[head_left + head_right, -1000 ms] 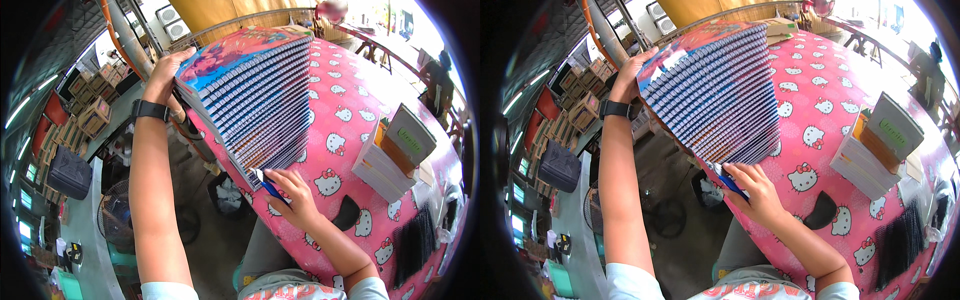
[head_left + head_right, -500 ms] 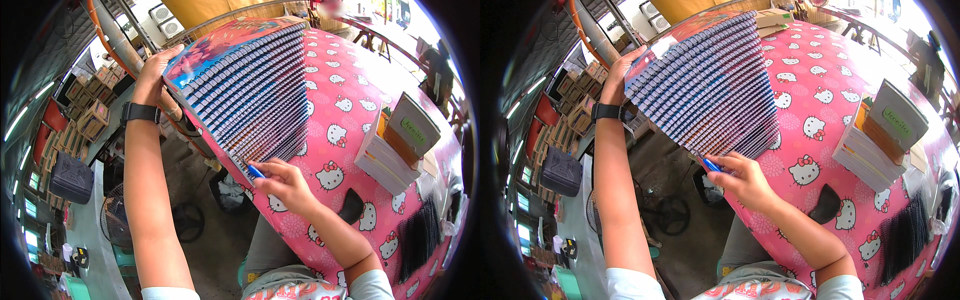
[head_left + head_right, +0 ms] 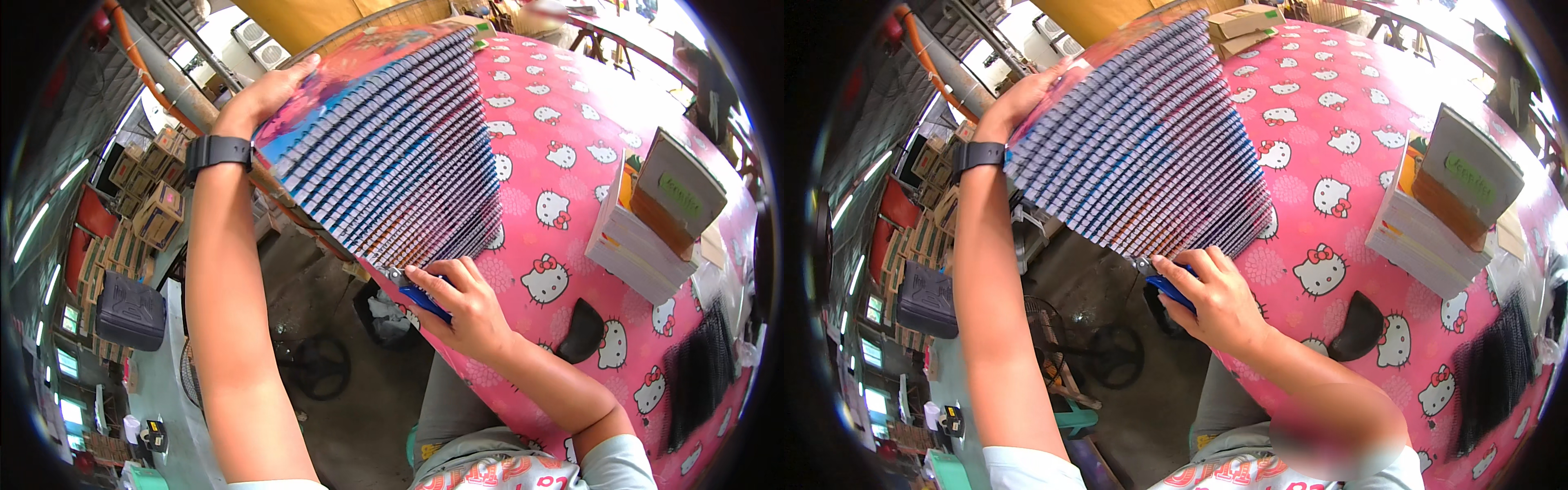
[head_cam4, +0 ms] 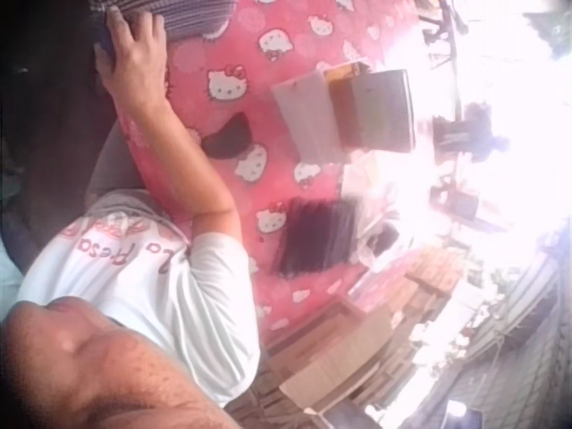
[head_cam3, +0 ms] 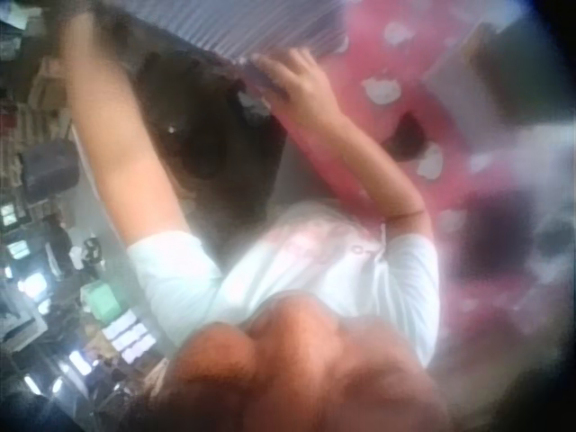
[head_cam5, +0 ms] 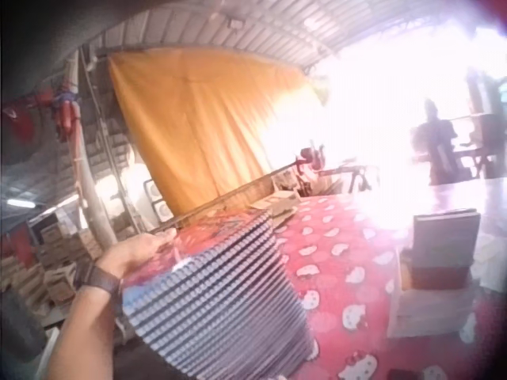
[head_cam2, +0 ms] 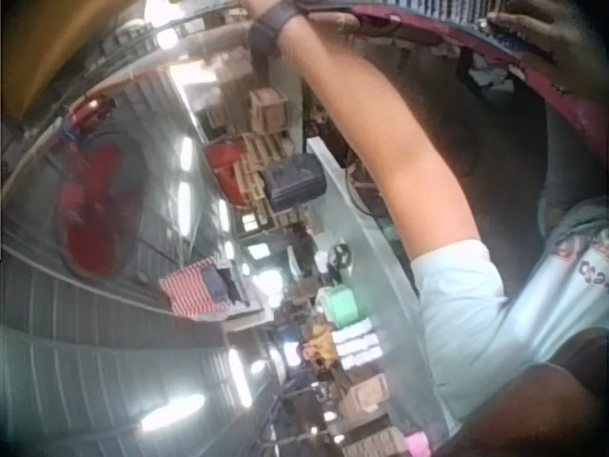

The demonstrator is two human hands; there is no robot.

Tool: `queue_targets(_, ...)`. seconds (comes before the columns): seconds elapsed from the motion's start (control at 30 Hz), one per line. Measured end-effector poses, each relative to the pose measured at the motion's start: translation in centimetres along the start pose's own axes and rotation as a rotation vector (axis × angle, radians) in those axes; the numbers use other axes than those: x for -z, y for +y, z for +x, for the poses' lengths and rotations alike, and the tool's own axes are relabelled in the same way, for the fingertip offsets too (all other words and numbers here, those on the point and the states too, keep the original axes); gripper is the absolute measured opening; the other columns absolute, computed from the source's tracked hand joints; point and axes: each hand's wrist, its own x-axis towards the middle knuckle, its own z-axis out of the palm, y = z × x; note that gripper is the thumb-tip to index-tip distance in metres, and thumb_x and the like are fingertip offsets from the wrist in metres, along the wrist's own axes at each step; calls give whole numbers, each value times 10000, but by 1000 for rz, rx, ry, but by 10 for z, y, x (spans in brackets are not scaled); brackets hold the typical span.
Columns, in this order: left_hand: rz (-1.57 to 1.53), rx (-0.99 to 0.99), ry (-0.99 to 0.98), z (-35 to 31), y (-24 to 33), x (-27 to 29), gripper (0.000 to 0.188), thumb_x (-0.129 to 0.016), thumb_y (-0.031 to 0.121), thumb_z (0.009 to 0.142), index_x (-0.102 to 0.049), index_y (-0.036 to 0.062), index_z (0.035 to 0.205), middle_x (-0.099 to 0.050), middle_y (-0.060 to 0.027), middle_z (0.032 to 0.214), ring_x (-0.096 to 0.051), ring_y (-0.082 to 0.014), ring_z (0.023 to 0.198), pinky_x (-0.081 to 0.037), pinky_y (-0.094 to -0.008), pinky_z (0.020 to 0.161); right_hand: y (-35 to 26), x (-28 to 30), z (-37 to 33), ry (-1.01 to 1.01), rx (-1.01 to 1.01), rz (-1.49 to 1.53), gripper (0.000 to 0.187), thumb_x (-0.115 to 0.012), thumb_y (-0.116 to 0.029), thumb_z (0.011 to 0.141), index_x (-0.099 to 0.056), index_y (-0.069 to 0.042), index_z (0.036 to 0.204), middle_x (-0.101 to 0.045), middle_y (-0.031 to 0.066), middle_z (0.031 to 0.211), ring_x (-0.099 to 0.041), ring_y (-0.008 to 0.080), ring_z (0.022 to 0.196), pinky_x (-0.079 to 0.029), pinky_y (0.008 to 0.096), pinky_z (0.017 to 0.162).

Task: The person uses a pair of blue pliers to cut the excess binding wire from a stack of spiral-bound notebooks on a table.

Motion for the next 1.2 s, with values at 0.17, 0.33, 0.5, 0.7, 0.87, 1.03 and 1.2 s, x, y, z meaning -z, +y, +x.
queue_targets(0.17,-271,27,-70,8,-9,-1,493,-444,436,957,-559,34,1218,-615,-44,1103,-576,-125,893,-462,-249,821,1,-5,-10,-71,-235,275,422,-682,-161,788,-567,-84,1186,-561,125,914,-559,255,828,-484,374,718)
queue_targets(0.33,-251,33,-58,8,-8,-1,480,-464,454,945,-605,52,1165,-639,-38,1039,-581,-102,869,-473,-242,792,6,-5,-11,24,-87,-24,437,-703,-178,754,-573,-119,1167,-531,90,952,-515,273,862,-448,397,797)
queue_targets(0.5,-350,156,-88,5,-6,5,482,-496,433,935,-580,33,1190,-631,-36,1089,-592,-105,894,-476,-234,806,8,-1,-9,-71,-211,227,360,-678,-183,799,-593,-79,1133,-575,94,936,-566,262,835,-477,370,739)
queue_targets(0.7,-508,153,26,1,-1,-4,473,-528,354,935,-523,-18,1228,-576,-64,1210,-564,-122,1061,-437,-233,933,13,6,-6,-234,-720,942,360,-656,-193,822,-584,-14,1126,-618,109,928,-602,232,846,-503,359,717)
queue_targets(0.87,-541,140,64,-1,3,-8,478,-505,297,953,-440,-26,1299,-526,-88,1274,-515,-129,1153,-397,-242,995,10,-1,-14,41,-1,-193,492,-715,-118,728,-580,-111,1201,-573,116,896,-554,292,893,-472,402,743)
queue_targets(1.03,-518,119,73,1,1,-9,466,-489,282,962,-428,-15,1316,-519,-96,1282,-500,-135,1175,-389,-253,1006,12,-2,-19,-91,-333,332,348,-685,-195,781,-620,-95,1108,-568,109,878,-579,300,858,-484,407,743)
queue_targets(1.2,-402,75,42,-5,3,-6,488,-476,299,965,-405,-7,1338,-497,-99,1310,-477,-133,1203,-374,-255,1020,9,3,-17,-178,-476,475,448,-723,-159,745,-599,-68,1165,-584,108,871,-581,251,837,-476,374,759)
